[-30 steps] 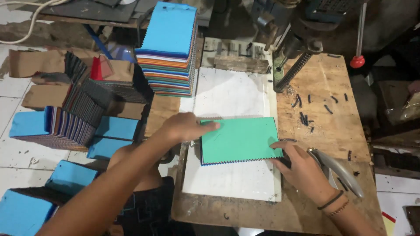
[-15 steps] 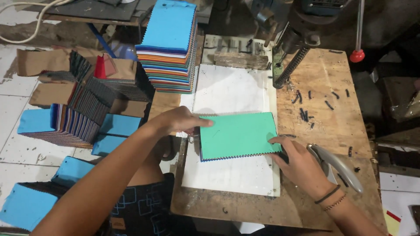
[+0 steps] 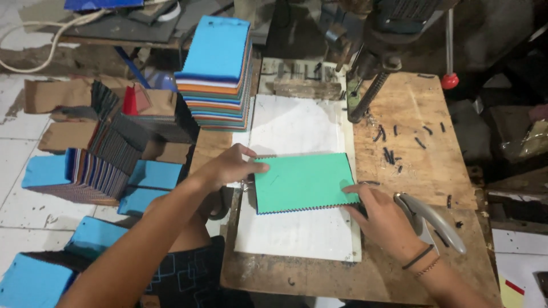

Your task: Using a manual drill press to punch holes into a series of fabric or paper swatches.

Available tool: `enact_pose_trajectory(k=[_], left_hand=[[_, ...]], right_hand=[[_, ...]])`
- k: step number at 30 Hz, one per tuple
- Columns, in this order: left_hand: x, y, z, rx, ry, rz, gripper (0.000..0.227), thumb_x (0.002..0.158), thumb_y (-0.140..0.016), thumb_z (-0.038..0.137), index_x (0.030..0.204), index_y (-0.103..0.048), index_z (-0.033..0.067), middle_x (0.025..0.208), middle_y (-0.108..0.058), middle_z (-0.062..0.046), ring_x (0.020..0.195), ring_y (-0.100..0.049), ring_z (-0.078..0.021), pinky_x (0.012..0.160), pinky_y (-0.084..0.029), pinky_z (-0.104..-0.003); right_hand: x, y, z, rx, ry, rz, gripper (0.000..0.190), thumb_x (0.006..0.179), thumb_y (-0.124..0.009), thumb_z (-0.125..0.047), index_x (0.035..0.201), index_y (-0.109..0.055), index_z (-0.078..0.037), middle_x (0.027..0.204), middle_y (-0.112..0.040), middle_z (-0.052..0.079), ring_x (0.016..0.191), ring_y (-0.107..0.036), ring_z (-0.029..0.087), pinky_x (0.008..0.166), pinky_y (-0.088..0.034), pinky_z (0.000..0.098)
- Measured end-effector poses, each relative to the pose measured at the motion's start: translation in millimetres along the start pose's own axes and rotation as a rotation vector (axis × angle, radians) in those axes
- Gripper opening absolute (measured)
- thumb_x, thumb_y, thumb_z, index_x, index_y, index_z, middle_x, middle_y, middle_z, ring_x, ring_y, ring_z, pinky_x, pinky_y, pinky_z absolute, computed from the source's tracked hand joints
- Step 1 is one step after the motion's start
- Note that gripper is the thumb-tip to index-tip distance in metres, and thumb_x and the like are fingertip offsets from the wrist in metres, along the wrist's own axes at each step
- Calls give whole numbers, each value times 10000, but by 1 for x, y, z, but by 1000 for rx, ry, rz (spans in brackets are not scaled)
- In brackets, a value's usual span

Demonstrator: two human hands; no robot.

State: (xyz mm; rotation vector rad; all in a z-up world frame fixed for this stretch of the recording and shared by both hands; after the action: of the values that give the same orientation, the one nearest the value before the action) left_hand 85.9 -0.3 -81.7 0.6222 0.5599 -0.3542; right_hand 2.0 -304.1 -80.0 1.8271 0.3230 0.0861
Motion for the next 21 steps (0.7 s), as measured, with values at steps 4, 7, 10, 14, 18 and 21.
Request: enact_pose_trajectory(k=[4,7,10,14,18,21], left_hand=[[-3,-1,-4,-1,75,8,666,828,-734,471,1388,-525,176,1332,-634,-88,1106,-644,-217,905,-490,-343],[0,-2,-7,-22,44,19,638,832,-731,471,1377,-541,199,1376,-631,-88,1145,-655,-213,916,-501,-339],[-4,0,-5,-33,33,38,629,834,-732,466,1383,-542,224,1473,-600,-88,1257,-638,-231,972,-501,-366],[-3,1,-11,-102,8,81,665,777,-768,490,1352,-561,228,1464,-627,-113,1285,-648,-230,1004,-494,-377],[-31,1,-13,-47,-70,183,817,826,-687,546,1522,-421,209,1490,-593,-55,1329,-601,-253,1033,-514,-420],[-65,-3,-9,-20,-491,459,565,945,-555,489,1449,-505,240,1406,-512,-102,1171,-668,-274,866,-553,-442]], right_hand=[[-1,-11,8,78,100,97,354,929,-681,-328,1223,-587,-155,1231,-714,36,988,-722,251,570,-627,456],[-2,-9,5,72,92,97,345,926,-689,-322,1217,-593,-166,1183,-727,51,934,-731,250,547,-622,462],[-2,-8,1,74,110,113,335,924,-693,-313,1197,-594,-147,1201,-729,46,978,-733,250,569,-639,468],[-3,-9,-1,75,126,126,292,933,-684,-270,1155,-579,-113,1244,-723,19,926,-738,215,558,-647,426],[-2,-2,-1,109,66,110,283,929,-694,-274,1141,-598,-112,1143,-735,10,583,-592,141,413,-496,341],[4,9,6,609,-94,12,556,891,-720,-162,1392,-483,-203,1298,-719,56,1246,-706,211,1080,-577,390]])
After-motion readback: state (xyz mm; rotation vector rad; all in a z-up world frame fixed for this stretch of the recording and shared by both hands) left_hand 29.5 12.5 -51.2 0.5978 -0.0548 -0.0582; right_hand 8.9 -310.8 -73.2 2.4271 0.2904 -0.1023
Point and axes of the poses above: each hand's wrist, its own x-axis towards the middle knuckle, its own y-axis out of the back of the hand, z = x × y, the point moved 8 cm from there along x, towards the middle knuckle
